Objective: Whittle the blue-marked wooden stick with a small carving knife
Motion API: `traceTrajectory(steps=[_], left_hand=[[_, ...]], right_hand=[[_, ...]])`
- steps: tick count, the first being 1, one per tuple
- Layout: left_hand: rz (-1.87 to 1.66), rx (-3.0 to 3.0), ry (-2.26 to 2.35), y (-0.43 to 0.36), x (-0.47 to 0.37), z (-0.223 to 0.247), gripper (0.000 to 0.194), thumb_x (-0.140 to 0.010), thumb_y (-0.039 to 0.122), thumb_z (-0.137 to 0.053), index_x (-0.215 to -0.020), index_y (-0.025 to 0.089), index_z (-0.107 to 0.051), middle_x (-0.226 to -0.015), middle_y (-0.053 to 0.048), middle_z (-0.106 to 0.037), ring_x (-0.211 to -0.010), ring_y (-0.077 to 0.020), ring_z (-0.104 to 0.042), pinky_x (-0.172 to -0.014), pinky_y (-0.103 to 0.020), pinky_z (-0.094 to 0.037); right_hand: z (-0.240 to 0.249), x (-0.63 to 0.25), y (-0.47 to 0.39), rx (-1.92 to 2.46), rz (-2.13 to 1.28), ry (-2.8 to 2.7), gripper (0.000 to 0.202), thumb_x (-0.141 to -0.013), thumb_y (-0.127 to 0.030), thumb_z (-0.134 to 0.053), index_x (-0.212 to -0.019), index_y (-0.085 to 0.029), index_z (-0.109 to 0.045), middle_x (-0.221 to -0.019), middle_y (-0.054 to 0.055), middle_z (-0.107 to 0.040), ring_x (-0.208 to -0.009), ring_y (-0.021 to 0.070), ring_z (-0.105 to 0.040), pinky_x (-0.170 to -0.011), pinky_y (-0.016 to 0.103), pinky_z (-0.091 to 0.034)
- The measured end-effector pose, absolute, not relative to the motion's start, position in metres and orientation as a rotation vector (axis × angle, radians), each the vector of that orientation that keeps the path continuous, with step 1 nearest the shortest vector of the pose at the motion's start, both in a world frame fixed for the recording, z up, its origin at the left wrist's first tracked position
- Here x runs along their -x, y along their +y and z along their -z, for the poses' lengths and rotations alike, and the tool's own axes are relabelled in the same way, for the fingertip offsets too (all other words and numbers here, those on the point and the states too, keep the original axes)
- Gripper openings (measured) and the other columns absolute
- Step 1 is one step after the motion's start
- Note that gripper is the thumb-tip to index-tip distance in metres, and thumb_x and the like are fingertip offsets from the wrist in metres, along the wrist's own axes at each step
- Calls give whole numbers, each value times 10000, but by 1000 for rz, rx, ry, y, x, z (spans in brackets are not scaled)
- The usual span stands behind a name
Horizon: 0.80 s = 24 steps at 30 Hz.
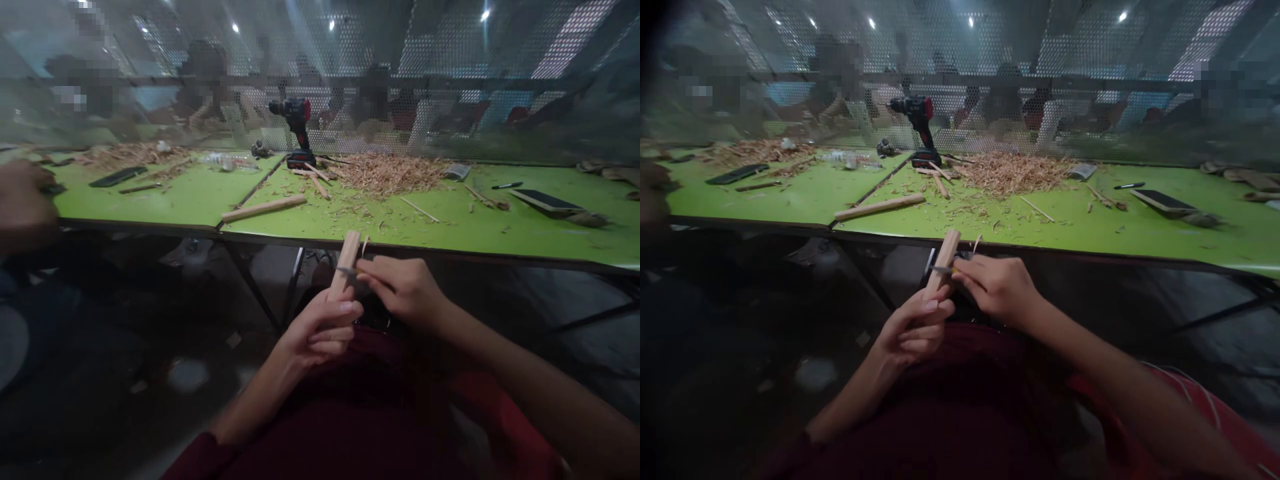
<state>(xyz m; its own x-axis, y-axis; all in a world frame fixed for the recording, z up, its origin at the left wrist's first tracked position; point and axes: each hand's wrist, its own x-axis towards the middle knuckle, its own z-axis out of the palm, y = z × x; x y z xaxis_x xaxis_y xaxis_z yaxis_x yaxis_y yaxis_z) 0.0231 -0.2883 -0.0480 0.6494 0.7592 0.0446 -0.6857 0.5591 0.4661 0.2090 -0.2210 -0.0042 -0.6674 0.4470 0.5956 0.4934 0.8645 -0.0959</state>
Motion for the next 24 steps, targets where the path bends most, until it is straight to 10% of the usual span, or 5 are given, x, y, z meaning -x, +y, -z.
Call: traceTrajectory(steps=[18, 24], left_hand=[[-885, -421, 157, -292, -30, 42, 235, -809, 99, -665, -833, 195, -452, -597, 112, -277, -333, 19, -31, -245, -68, -53], [-679, -523, 180, -310, -32, 36, 387, -759, 136, -726, -743, 212, -347, -611, 106, -331, -350, 20, -67, -267, -93, -114]], right_hand=[[13, -208, -209, 406, 519, -2422, 253, -939, -291, -501, -1015, -183, -716, -635, 2, -604, -528, 107, -456, -510, 273, -263], [-10, -242, -137, 1100, 346, -2144, 267, -924, -304, -530, -983, -192, -765, -871, 84, -739, -739, 170, -610, -619, 259, -359]])
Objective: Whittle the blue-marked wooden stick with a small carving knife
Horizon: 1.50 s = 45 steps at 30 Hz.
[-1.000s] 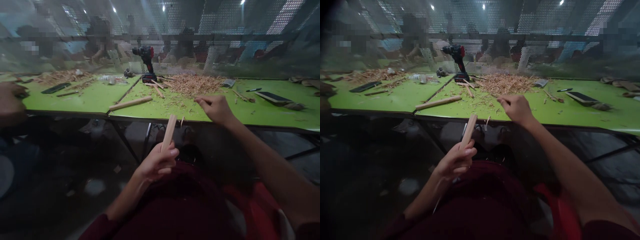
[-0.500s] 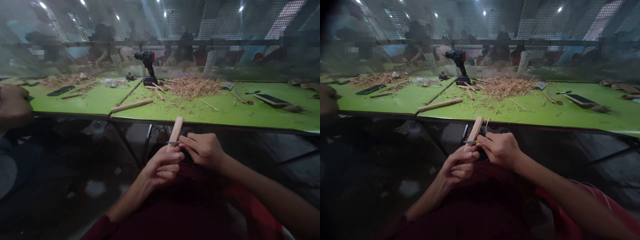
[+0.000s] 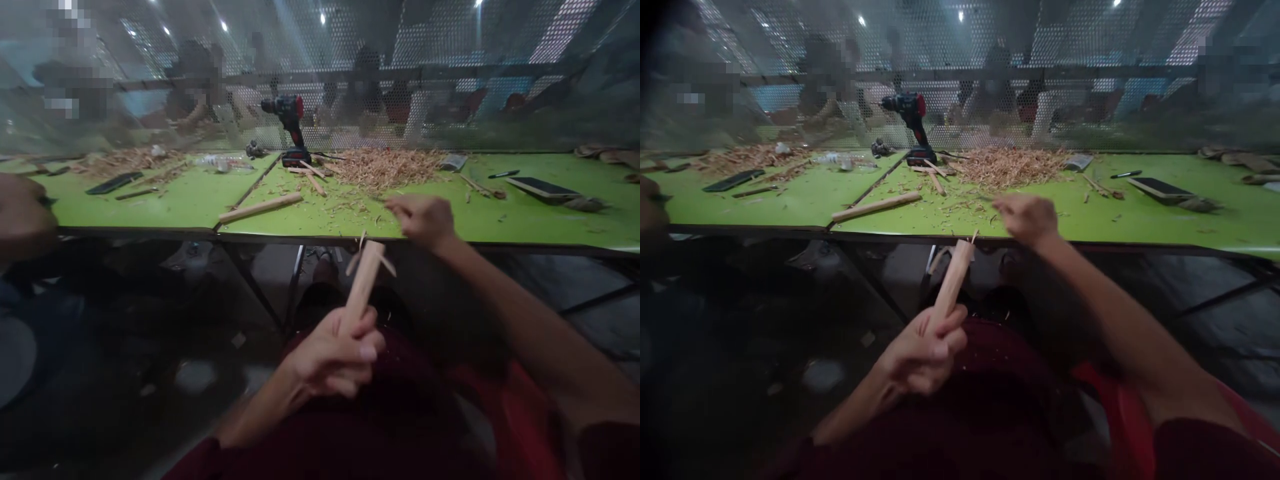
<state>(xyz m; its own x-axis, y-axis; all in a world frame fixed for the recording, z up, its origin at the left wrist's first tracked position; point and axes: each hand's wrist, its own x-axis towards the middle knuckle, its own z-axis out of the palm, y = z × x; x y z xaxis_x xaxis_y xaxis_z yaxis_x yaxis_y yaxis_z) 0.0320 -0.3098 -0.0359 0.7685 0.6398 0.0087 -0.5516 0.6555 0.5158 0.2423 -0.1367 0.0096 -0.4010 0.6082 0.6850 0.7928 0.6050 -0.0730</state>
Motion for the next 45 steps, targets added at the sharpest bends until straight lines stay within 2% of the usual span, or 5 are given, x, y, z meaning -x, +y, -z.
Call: traceTrajectory(steps=[9, 13, 20, 38, 45], left_hand=[[-777, -321, 147, -295, -39, 53, 344, -734, 171, -754, -772, 192, -412, -596, 105, -318, -336, 36, -35, -263, -57, -24], [-838, -361, 164, -295, -28, 60, 369, -724, 220, -763, -769, 209, -397, -553, 122, -287, -315, 37, 1, -255, -54, -17], [-1103, -445, 205, -296, 14, 72, 457, -699, 219, -775, -704, 215, -317, -479, 153, -260, -259, 57, 68, -213, -45, -12], [-1053, -992, 644, -303, -16, 91, 246, -870, 387, -621, -960, 196, -495, -625, 75, -444, -377, -18, -299, -334, -138, -231], [-1132, -923, 996, -292, -45, 82, 276, -779, 367, -710, -865, 173, -534, -553, 82, -455, -389, -23, -324, -346, -138, -241]], right_hand=[[-35, -250, -190, 1129, -383, -1960, 344, -918, -380, -540, -957, -112, -754, -873, 84, -722, -780, 178, -640, -706, 276, -468], [12, -243, -236, 971, -1028, -2020, 369, -886, -483, -569, -968, -165, -738, -681, 24, -635, -567, 134, -515, -513, 256, -397], [121, -265, -272, 913, -1815, -2033, 386, -804, -502, -668, -955, -149, -702, -950, 61, -683, -872, 168, -605, -800, 299, -465], [77, -247, -269, 1266, -1436, -1464, 321, -741, -453, -721, -824, -150, -654, -630, 12, -610, -429, 54, -343, -428, 216, -237], [67, -226, -275, 1237, -1064, -1730, 184, -807, -343, -657, -749, -169, -675, -658, 12, -606, -608, 126, -515, -566, 245, -383]])
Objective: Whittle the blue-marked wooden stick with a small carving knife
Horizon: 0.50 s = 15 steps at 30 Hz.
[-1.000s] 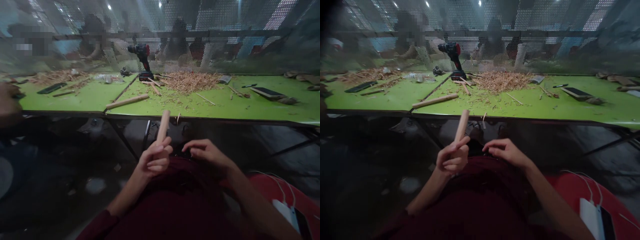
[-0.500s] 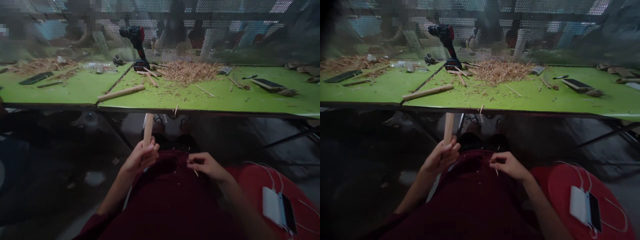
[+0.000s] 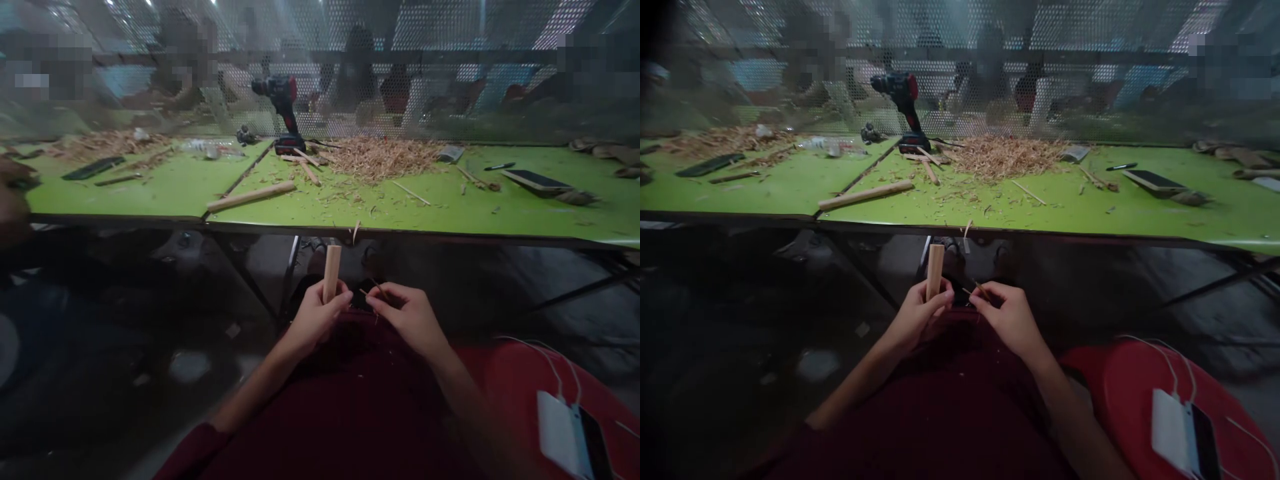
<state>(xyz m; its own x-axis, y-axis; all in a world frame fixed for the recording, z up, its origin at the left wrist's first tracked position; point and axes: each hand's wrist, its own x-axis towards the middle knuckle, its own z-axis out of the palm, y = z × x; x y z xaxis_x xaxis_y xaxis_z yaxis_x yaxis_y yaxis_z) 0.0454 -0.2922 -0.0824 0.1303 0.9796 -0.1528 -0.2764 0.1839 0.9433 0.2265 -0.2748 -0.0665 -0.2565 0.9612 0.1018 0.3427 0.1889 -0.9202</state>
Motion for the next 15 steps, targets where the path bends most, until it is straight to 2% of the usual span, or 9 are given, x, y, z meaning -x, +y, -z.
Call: traceTrajectory(steps=[3, 8, 12, 15], left_hand=[[-1057, -953, 1033, -293, -51, 81, 294, -772, 409, -701, -829, 155, -566, -562, 66, -473, -402, -25, -337, -357, -147, -238], [-1040, -915, 1023, -294, -53, 83, 226, -767, 357, -680, -796, 163, -567, -494, 98, -383, -370, -22, -281, -349, -154, -194], [-1047, -907, 1056, -293, -54, 84, 168, -749, 297, -655, -810, 172, -560, -473, 107, -363, -358, -28, -257, -342, -160, -186], [-1059, -934, 1086, -292, -54, 85, 172, -748, 299, -645, -828, 177, -554, -478, 109, -368, -358, -32, -252, -353, -171, -191]], right_hand=[[62, -225, -278, 1159, -838, -1914, 133, -845, -242, -604, -745, -175, -660, -704, 14, -611, -658, 132, -531, -610, 246, -392], [66, -227, -278, 1030, -584, -2113, 122, -840, -125, -548, -787, -182, -642, -736, 16, -585, -669, 129, -532, -619, 244, -388], [72, -229, -277, 1023, -428, -2198, 169, -826, -88, -519, -823, -194, -651, -777, 25, -608, -670, 130, -538, -624, 249, -390], [73, -229, -277, 1017, -445, -2155, 141, -844, -121, -537, -820, -198, -653, -773, 28, -609, -675, 134, -539, -623, 254, -393]])
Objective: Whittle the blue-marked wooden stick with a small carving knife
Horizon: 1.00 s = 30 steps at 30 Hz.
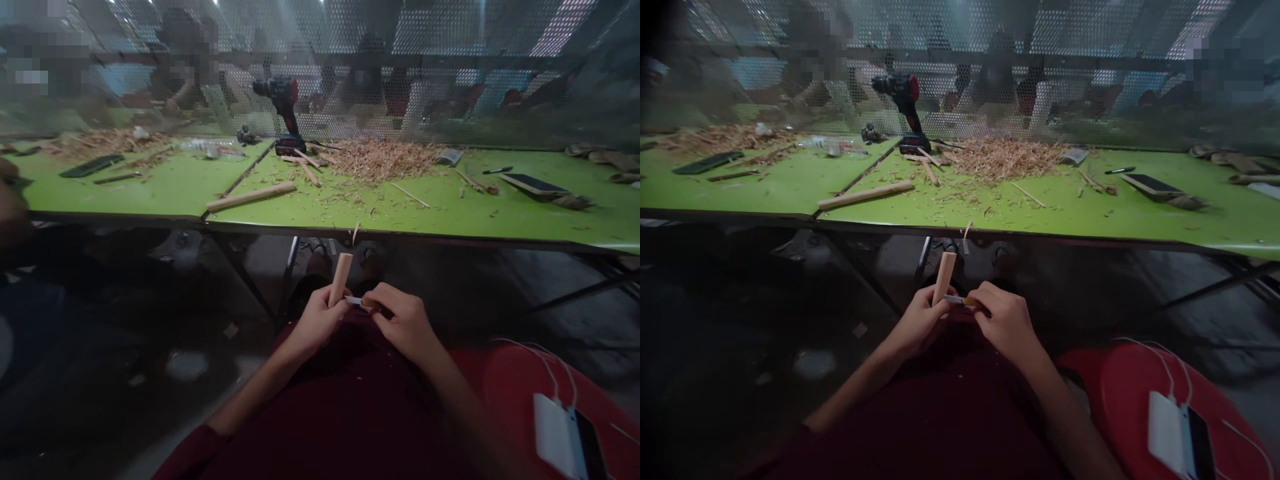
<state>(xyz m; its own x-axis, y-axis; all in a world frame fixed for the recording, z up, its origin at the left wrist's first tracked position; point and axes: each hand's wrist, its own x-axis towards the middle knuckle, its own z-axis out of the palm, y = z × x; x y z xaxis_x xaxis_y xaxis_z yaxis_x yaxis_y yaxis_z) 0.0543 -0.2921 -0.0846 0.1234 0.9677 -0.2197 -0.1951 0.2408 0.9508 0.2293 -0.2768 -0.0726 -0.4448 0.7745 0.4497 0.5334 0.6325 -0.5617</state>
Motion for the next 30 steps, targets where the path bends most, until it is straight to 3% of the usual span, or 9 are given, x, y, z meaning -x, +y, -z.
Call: traceTrajectory(steps=[3, 9, 30], left_hand=[[-1090, -1040, 1123, -292, -54, 87, 143, -755, 290, -630, -804, 174, -563, -498, 99, -374, -392, -43, -287, -399, -185, -240], [-1231, -1372, 1195, -290, -53, 93, 23, -747, 165, -594, -732, 154, -607, -671, 37, -537, -648, -97, -472, -631, -214, -375], [-1252, -1595, 1311, -296, -55, 98, 63, -763, 142, -555, -706, 169, -564, -650, 37, -498, -618, -106, -426, -618, -230, -347]], right_hand=[[71, -229, -275, 1003, -670, -2023, 97, -864, -224, -595, -793, -192, -652, -757, 27, -604, -682, 138, -539, -622, 254, -406], [78, -227, -276, 1085, -986, -1779, 175, -835, -321, -639, -741, -175, -655, -698, 9, -569, -658, 137, -516, -588, 247, -398], [92, -203, -289, 1116, -665, -1690, 125, -866, -276, -601, -790, -182, -633, -704, 9, -555, -638, 130, -505, -597, 257, -422]])
